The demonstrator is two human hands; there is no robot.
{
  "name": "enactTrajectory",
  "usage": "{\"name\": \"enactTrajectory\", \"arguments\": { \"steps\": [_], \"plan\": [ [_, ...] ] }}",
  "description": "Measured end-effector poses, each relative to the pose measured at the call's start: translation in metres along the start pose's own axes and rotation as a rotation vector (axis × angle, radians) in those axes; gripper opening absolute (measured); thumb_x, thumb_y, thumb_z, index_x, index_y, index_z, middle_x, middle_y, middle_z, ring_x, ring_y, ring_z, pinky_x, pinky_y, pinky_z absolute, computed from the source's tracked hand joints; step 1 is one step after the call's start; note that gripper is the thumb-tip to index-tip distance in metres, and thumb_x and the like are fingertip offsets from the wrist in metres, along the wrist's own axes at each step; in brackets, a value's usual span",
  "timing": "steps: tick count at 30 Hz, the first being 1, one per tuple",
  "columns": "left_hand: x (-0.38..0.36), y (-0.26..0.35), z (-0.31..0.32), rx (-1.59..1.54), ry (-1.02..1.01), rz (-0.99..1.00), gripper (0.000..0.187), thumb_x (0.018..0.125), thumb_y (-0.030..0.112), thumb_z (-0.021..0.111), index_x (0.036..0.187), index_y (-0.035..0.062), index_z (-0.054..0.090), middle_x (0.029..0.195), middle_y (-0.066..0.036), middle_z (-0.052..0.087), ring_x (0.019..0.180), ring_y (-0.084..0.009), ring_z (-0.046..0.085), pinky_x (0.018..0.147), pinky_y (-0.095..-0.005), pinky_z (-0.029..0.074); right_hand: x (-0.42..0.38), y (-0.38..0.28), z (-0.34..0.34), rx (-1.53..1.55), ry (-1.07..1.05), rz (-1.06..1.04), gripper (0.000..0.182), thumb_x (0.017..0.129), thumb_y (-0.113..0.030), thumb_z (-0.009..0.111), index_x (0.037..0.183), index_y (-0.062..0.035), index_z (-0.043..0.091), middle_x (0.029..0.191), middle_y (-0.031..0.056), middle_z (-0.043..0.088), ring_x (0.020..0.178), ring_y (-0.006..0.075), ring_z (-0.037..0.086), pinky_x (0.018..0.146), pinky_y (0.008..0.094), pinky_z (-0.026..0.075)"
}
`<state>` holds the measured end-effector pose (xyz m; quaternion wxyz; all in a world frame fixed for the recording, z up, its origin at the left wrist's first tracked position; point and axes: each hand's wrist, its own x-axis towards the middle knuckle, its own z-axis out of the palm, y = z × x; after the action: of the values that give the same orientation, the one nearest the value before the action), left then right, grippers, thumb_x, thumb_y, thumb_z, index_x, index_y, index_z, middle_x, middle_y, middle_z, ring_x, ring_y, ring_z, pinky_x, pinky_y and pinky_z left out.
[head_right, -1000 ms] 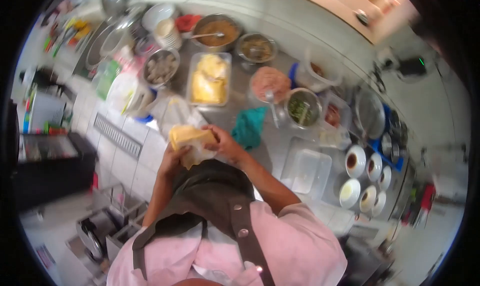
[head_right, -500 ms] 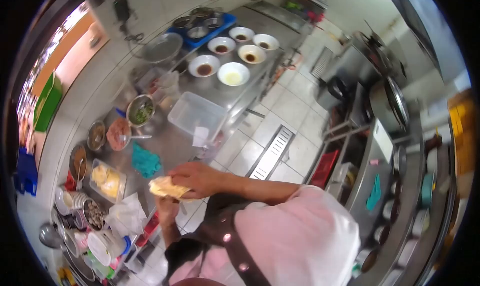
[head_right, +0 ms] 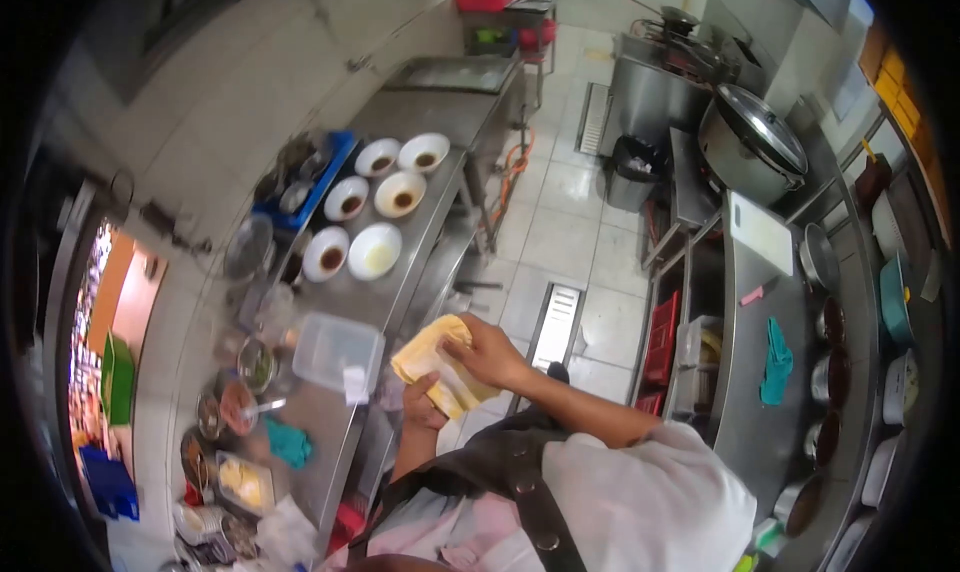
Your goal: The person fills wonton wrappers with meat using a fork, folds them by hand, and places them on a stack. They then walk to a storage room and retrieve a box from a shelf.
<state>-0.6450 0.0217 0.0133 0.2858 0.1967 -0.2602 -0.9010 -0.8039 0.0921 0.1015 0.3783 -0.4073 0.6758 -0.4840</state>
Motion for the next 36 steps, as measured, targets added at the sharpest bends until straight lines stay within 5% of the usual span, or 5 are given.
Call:
{"name": "enactTrajectory", "arguments": {
  "steps": [8, 18, 30, 31, 36],
  "plan": [
    [0.192, -0.094, 0.045, -0.242, 0.16, -0.197, 0.06, 0.08, 0.014, 0.056, 0.137, 0.0011, 0.042, 0.132, -0.019, 0.053, 0.12, -0.0378, 0.053, 0.104, -0.0512, 0.042, 0.065, 0.123, -0.2, -0.138, 0.306, -0.092, 0.051, 0.092, -0.026, 0.064, 0.134, -0.001, 0.047, 0.115, 0.0194, 0.06, 0.083, 0.0229, 0.066, 0.077, 0.0339, 0.053],
    [0.35, -0.038, 0.021, -0.296, 0.33, -0.018, 0.06, 0.079, 0.017, 0.057, 0.136, 0.0016, 0.044, 0.129, -0.018, 0.056, 0.118, -0.039, 0.055, 0.102, -0.0534, 0.043, 0.256, 0.296, -0.292, -0.634, -0.561, 0.235, 0.06, 0.089, -0.045, 0.059, 0.123, 0.0036, 0.056, 0.123, 0.0236, 0.059, 0.115, 0.0368, 0.055, 0.099, 0.0411, 0.043],
    [0.427, 0.014, -0.007, -0.33, 0.522, 0.346, 0.067, 0.077, 0.017, 0.059, 0.138, -0.0001, 0.04, 0.128, -0.019, 0.055, 0.116, -0.0354, 0.056, 0.099, -0.0496, 0.046, 0.618, 0.128, -0.296, -0.264, -0.582, 0.059, 0.016, 0.086, -0.001, 0.054, 0.097, 0.0008, 0.065, 0.101, 0.0121, 0.066, 0.1, 0.0201, 0.062, 0.085, 0.0309, 0.051],
    [0.422, 0.006, -0.019, -0.324, 0.595, 0.382, 0.068, 0.075, 0.017, 0.06, 0.138, -0.0007, 0.04, 0.127, -0.019, 0.055, 0.116, -0.0352, 0.056, 0.099, -0.0492, 0.046, 0.69, 0.17, -0.289, -0.416, -0.434, -0.484, 0.019, 0.091, -0.014, 0.055, 0.099, -0.0004, 0.065, 0.106, 0.0168, 0.066, 0.103, 0.0274, 0.062, 0.088, 0.0351, 0.05],
    [0.424, 0.028, 0.049, -0.471, 0.753, 0.637, 0.072, 0.073, 0.015, 0.062, 0.138, 0.0004, 0.037, 0.128, -0.019, 0.053, 0.118, -0.0381, 0.053, 0.1, -0.0508, 0.045, 0.909, 0.025, -0.203, -0.469, -0.151, -0.316, 0.075, 0.09, -0.028, 0.06, 0.146, 0.0068, 0.023, 0.15, 0.0285, 0.028, 0.141, 0.0385, 0.025, 0.116, 0.0409, 0.021]
  ]
}}
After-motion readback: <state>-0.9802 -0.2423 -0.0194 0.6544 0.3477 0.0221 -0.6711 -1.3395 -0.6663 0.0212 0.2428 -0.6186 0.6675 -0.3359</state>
